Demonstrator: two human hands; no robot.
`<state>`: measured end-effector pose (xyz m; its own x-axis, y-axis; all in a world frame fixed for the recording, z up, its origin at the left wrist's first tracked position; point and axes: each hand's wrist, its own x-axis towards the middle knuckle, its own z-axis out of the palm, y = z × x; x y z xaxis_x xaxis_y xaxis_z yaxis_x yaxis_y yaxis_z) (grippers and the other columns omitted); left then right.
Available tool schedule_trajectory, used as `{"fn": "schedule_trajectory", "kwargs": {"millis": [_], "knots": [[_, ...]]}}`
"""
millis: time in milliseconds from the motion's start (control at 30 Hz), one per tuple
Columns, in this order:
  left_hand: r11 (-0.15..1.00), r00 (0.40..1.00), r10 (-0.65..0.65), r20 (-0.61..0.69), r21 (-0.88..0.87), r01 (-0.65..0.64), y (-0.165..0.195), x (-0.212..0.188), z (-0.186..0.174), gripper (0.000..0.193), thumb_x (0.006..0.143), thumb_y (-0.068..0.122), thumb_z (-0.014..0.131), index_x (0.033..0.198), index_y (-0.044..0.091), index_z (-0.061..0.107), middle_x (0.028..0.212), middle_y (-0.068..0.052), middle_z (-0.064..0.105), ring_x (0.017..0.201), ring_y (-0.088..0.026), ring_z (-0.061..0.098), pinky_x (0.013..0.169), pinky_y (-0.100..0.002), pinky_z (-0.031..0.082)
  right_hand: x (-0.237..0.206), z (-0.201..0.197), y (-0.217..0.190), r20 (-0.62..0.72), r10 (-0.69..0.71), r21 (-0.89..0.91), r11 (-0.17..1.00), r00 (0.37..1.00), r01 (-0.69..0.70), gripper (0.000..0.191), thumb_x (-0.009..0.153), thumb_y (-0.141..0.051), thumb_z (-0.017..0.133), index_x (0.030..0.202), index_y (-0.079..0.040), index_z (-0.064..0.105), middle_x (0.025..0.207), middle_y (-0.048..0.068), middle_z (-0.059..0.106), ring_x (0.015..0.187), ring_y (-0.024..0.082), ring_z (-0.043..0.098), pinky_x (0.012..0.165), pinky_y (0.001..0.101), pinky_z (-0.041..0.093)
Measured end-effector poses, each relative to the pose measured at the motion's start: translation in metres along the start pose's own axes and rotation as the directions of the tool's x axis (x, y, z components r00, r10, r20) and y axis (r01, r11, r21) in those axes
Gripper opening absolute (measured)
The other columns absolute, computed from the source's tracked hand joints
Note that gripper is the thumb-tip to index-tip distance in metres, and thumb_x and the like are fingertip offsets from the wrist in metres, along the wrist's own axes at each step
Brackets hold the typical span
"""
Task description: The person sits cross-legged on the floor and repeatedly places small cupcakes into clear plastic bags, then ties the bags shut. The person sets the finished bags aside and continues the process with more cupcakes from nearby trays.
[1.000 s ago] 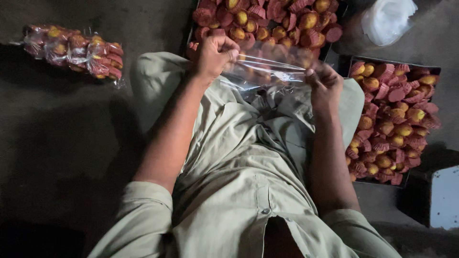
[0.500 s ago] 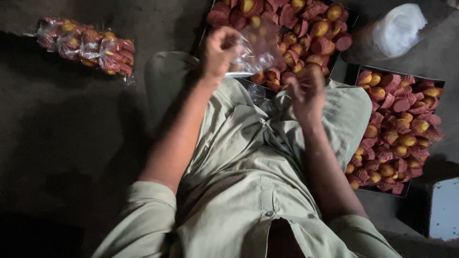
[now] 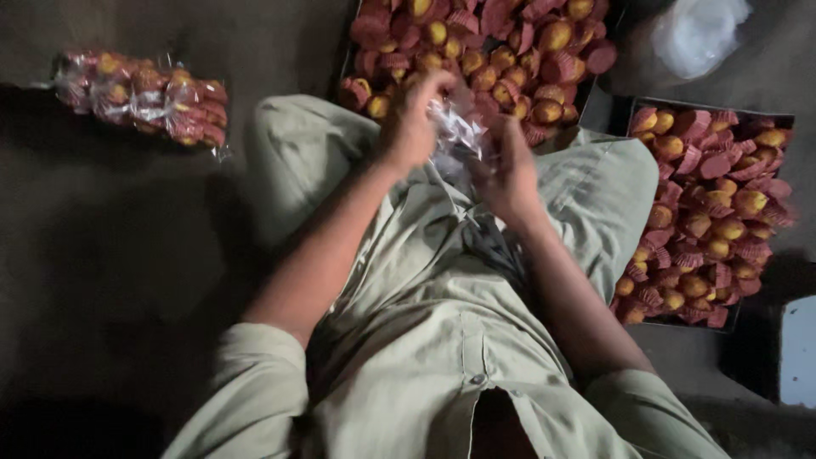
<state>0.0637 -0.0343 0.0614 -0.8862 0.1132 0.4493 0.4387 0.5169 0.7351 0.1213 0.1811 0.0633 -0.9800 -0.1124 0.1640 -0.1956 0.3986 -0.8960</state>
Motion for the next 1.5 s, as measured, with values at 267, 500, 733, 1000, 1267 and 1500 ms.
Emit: {"fn": "schedule_trajectory", "kwargs": {"millis": [267, 500, 733, 1000, 1267, 1500], "knots": [[0.773, 0.887, -0.15, 0.436, -0.508, 0.381, -0.008, -0.017, 0.027, 0.056, 0.079, -0.01, 0.057, 0.133, 0.006, 0.055, 0.12, 0.0, 0.061, 0.089, -0.011, 0.062, 0.074, -0.024, 0.054, 0.019, -0.029, 0.029, 0.2, 0.539, 0.694, 0.512, 0.818, -0.507, 0.034, 0.081, 0.014, 0.053, 0.106, -0.006, 0.064, 0.091, 0.007, 0.067, 0.075, 0.019, 0.064, 0.057, 0.0315, 0.047], [0.348, 0.752, -0.342, 0.564, -0.667, 0.659, -0.024, -0.017, 0.04, 0.044, 0.092, 0.0, 0.06, 0.135, 0.006, 0.058, 0.089, 0.003, 0.055, 0.073, -0.003, 0.05, 0.064, -0.02, 0.043, 0.006, -0.002, 0.002, 0.305, 0.082, -0.371, 0.928, 0.949, 0.039, 0.022, 0.091, -0.022, 0.07, 0.109, -0.009, 0.073, 0.092, 0.017, 0.072, 0.084, 0.036, 0.066, 0.075, 0.0444, 0.053], [0.587, 0.839, -0.182, 0.513, -0.628, 0.511, -0.012, 0.001, 0.026, 0.053, 0.087, -0.009, 0.066, 0.137, 0.006, 0.057, 0.109, -0.001, 0.061, 0.096, -0.008, 0.06, 0.087, -0.024, 0.052, 0.026, -0.032, -0.027, 0.153, -0.034, -0.448, 0.888, 0.988, 0.1, 0.019, 0.091, -0.023, 0.077, 0.104, -0.01, 0.072, 0.107, 0.017, 0.069, 0.111, 0.037, 0.062, 0.098, 0.0467, 0.049], [0.664, 0.752, -0.173, 0.636, -0.489, 0.565, -0.006, 0.0, 0.04, 0.054, 0.082, -0.011, 0.061, 0.132, 0.011, 0.059, 0.111, -0.006, 0.066, 0.101, -0.015, 0.065, 0.088, -0.031, 0.055, 0.025, -0.015, -0.015, -0.092, 0.127, 0.085, 0.989, 0.988, -0.12, 0.023, 0.088, 0.003, 0.068, 0.106, -0.001, 0.054, 0.093, 0.008, 0.062, 0.083, 0.018, 0.059, 0.077, 0.0313, 0.048], [0.992, 0.974, -0.061, 0.218, -0.091, 0.082, -0.014, -0.001, 0.02, 0.011, 0.087, 0.007, 0.066, 0.098, 0.008, 0.064, 0.092, -0.016, 0.069, 0.089, -0.04, 0.069, 0.073, -0.05, 0.054, 0.019, -0.061, 0.033, -0.458, 0.196, 0.51, 0.857, 0.867, 0.077, 0.017, 0.103, 0.011, 0.06, 0.101, -0.006, 0.056, 0.094, 0.0, 0.057, 0.082, 0.007, 0.052, 0.073, 0.0219, 0.043], [0.922, 0.94, -0.274, 0.204, 0.335, 0.196, -0.03, 0.002, 0.002, 0.001, 0.085, 0.011, 0.067, 0.086, 0.011, 0.066, 0.077, -0.017, 0.068, 0.076, -0.04, 0.07, 0.067, -0.052, 0.053, 0.007, -0.043, 0.021, -0.344, 0.219, 0.573, 0.82, 0.913, 0.019, 0.009, 0.104, 0.002, 0.057, 0.104, -0.007, 0.059, 0.091, 0.001, 0.061, 0.079, 0.011, 0.059, 0.073, 0.0258, 0.05]]}}
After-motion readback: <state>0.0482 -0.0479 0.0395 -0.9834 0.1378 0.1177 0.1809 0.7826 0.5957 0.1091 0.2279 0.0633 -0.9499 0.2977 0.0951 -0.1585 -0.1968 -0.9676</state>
